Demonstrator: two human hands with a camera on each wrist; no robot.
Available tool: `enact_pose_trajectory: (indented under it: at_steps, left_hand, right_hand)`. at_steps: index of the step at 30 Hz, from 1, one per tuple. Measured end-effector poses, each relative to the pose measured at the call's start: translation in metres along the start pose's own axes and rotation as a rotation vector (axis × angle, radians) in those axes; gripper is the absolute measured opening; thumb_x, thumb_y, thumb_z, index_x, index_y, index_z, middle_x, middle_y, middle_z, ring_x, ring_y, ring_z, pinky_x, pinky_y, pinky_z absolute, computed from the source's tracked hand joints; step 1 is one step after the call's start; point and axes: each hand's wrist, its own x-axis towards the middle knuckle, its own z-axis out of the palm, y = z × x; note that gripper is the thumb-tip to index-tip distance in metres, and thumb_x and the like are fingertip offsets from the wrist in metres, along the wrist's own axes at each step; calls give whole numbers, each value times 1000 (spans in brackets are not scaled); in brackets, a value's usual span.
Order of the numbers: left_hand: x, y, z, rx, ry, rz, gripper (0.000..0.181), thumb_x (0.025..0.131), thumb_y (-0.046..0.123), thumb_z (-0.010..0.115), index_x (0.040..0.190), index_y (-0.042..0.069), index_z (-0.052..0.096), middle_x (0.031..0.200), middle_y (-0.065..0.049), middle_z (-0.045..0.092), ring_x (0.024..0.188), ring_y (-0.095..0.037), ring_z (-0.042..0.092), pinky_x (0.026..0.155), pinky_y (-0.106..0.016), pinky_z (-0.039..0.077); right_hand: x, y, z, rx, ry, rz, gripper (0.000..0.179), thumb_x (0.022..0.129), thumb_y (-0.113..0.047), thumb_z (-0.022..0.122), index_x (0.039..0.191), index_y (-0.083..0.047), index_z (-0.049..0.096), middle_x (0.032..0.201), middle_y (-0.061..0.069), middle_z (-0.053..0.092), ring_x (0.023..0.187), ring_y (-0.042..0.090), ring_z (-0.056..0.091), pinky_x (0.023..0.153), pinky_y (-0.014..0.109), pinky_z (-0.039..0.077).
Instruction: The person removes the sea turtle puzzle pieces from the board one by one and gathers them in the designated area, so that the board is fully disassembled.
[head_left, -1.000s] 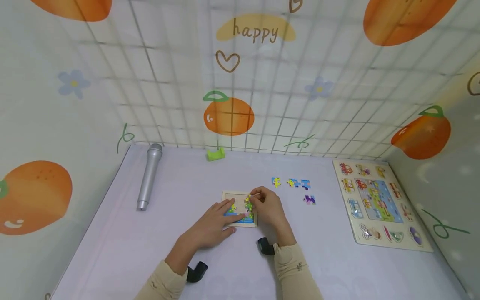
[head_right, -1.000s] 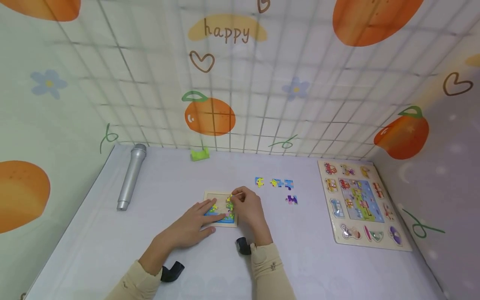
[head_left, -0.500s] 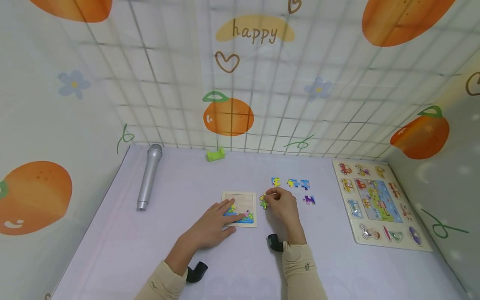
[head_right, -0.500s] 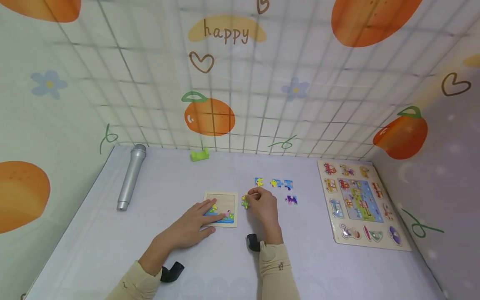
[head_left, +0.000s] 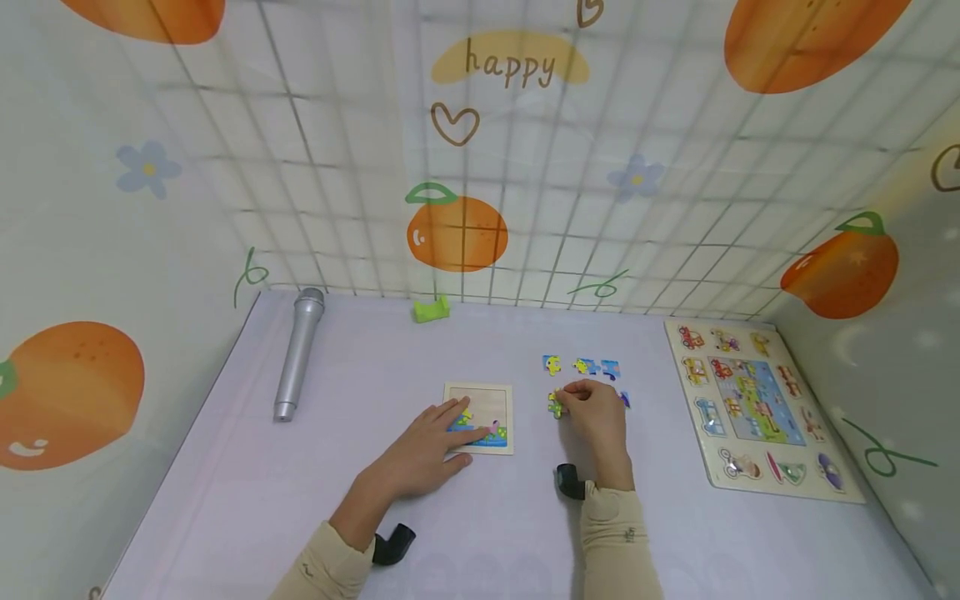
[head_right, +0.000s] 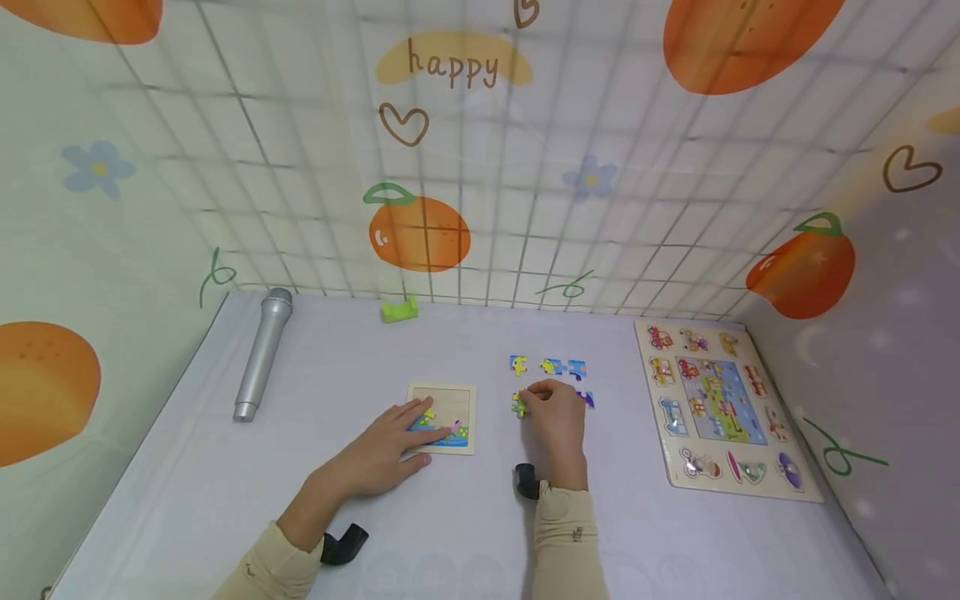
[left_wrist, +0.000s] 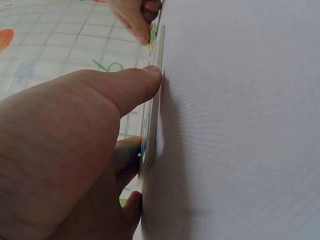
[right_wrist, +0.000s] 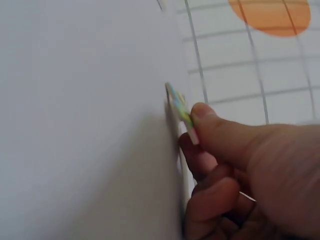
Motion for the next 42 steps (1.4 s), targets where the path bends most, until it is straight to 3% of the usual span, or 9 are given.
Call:
enact_pose_trajectory:
  at_steps: [13,36,42]
  left_hand:
    - [0,-4,2,-10,1,-13,45,105,40,56,150,37,52,170,-10,24,158,-29,21,128,-54,21]
    - [0,-2,4,-10,1,-27,45,104,40,56,149,39,51,171,-8,23,159,-27,20,129,-52,20]
    - [0,-2,4,-22,7,-28,45,104,39,57,149,39,52,170,-8,24,158,-28,21,129,-52,20]
  right_hand:
    - [4,15,-17,-10,170,56,23,88,-28,80,94,-5,77,82,9,75,76,22,64,59,25,42]
    - [8,18,-11,2,282,72,22,92,-26,77,99,-5,78,88,13,76,82,27,63,60,25,42]
    - [8,16,-11,1,274,63,22,92,-25,77,99,-4,77,89,14,75,80,27,63,59,24,43]
